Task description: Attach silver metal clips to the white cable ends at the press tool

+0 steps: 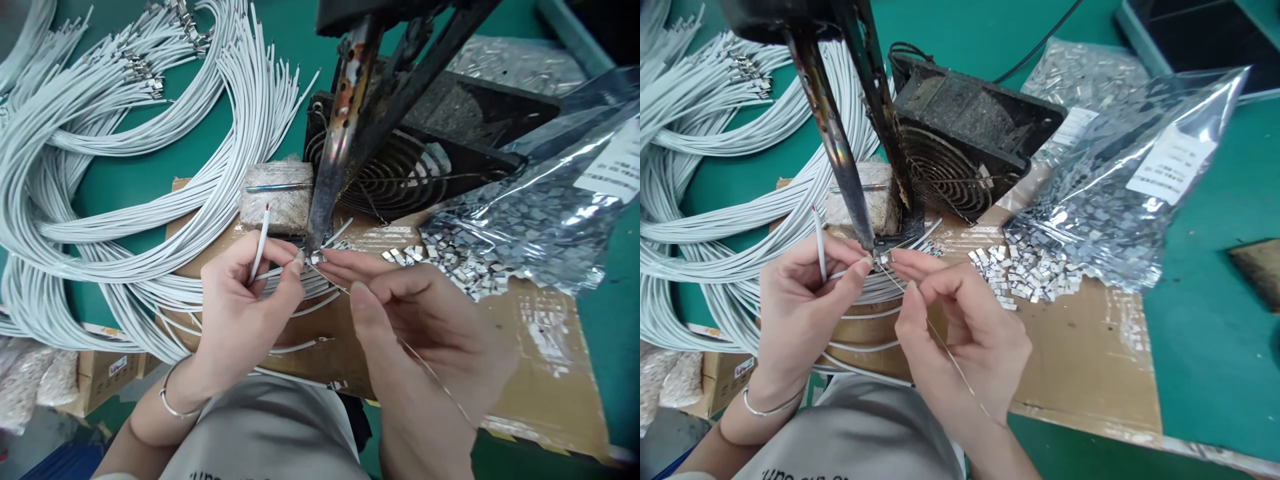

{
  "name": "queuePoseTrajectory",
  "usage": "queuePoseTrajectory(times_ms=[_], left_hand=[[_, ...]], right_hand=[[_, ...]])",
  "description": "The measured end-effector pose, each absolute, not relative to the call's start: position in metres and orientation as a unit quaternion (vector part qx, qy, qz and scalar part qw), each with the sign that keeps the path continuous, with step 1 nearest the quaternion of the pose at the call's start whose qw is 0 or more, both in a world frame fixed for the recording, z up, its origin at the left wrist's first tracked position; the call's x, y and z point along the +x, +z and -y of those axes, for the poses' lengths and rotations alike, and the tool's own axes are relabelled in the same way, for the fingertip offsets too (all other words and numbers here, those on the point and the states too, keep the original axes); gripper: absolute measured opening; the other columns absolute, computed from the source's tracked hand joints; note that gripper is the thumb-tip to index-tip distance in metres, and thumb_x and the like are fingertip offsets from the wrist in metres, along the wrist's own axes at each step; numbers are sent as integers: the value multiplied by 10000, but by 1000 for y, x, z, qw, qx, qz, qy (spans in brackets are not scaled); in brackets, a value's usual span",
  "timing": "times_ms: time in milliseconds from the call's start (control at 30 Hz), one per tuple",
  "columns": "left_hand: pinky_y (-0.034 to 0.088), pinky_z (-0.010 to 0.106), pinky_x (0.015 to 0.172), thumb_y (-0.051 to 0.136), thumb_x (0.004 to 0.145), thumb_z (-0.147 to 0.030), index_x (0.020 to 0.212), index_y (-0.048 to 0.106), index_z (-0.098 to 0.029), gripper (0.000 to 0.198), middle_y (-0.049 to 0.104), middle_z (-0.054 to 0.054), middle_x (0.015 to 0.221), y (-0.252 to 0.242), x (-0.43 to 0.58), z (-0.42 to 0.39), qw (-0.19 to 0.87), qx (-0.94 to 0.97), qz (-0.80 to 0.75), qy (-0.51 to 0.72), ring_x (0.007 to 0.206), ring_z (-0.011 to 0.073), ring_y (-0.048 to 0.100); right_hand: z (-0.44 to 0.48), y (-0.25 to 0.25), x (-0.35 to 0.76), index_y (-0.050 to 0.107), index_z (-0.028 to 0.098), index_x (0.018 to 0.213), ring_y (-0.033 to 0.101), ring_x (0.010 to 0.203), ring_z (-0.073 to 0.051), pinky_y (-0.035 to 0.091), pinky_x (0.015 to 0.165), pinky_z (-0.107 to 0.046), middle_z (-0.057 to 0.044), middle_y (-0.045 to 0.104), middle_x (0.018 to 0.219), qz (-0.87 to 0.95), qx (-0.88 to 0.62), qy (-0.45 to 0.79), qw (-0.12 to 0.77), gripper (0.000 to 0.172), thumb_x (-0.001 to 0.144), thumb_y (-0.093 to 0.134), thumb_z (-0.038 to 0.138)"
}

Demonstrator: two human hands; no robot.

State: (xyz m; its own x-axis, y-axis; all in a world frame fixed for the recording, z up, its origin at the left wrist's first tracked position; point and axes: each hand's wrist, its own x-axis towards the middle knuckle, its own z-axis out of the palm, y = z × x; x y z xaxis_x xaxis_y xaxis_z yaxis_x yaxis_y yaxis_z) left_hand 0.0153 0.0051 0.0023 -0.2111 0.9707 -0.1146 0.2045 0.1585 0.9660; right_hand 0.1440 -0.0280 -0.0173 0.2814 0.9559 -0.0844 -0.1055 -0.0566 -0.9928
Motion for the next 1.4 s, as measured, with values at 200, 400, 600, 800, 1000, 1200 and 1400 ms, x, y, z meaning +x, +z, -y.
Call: queuePoseTrajectory(times_ms=[200, 400, 600, 800, 1000, 1200, 1400], left_hand=[[485, 179, 590, 752, 774, -12, 710, 724, -194, 194, 771, -16, 784, 4, 17, -8, 401, 479, -633, 457, 708, 100, 675], [511, 168, 613, 755, 769, 1, 710, 722, -188, 200, 778, -11, 790, 5, 17, -9, 398, 479, -627, 468, 756, 112, 725], [527, 140, 648, 748, 780, 13, 717, 722, -191, 215, 776, -25, 794, 5, 16, -8, 399, 481, -618, 476, 766, 90, 732], [523, 131, 645, 753, 796, 4, 735, 736, -189, 203, 781, -27, 802, 4, 15, -9, 395, 488, -614, 479, 767, 80, 729], [537, 133, 673, 759, 803, 7, 740, 743, -188, 205, 792, -22, 819, 4, 15, -7, 396, 489, -609, 483, 786, 84, 737], [532, 142, 659, 759, 792, 13, 730, 739, -189, 212, 785, -23, 799, 3, 16, -9, 391, 490, -609, 487, 768, 88, 736], [522, 172, 643, 753, 801, 11, 736, 737, -191, 214, 786, -11, 808, 4, 15, -7, 392, 491, -604, 490, 769, 107, 732]], right_hand=[[24, -14, 141, 674, 253, 818, 810, 1020, -157, 663, 1023, -306, 6, 838, 1096, 377, -554, 456, 586, 210, 956, 699, 97], [22, -10, 138, 688, 249, 801, 815, 973, -173, 681, 969, -330, -1, 844, 1058, 370, -561, 434, 600, 217, 933, 712, 78], [21, -8, 134, 696, 233, 796, 820, 921, -156, 675, 952, -293, 0, 848, 1055, 356, -564, 426, 611, 185, 924, 737, 105], [20, -8, 134, 696, 242, 783, 822, 917, -181, 687, 941, -341, -10, 845, 1056, 358, -568, 422, 609, 205, 917, 738, 94], [20, -8, 134, 692, 237, 780, 824, 919, -183, 688, 942, -336, -10, 846, 1057, 356, -564, 424, 613, 187, 916, 754, 126], [21, -14, 139, 701, 243, 809, 825, 960, -177, 686, 974, -321, -9, 844, 1075, 379, -544, 428, 614, 190, 935, 731, 104], [21, -20, 147, 714, 243, 856, 825, 1021, -181, 678, 1009, -317, -13, 844, 1124, 416, -519, 439, 604, 166, 945, 729, 103]])
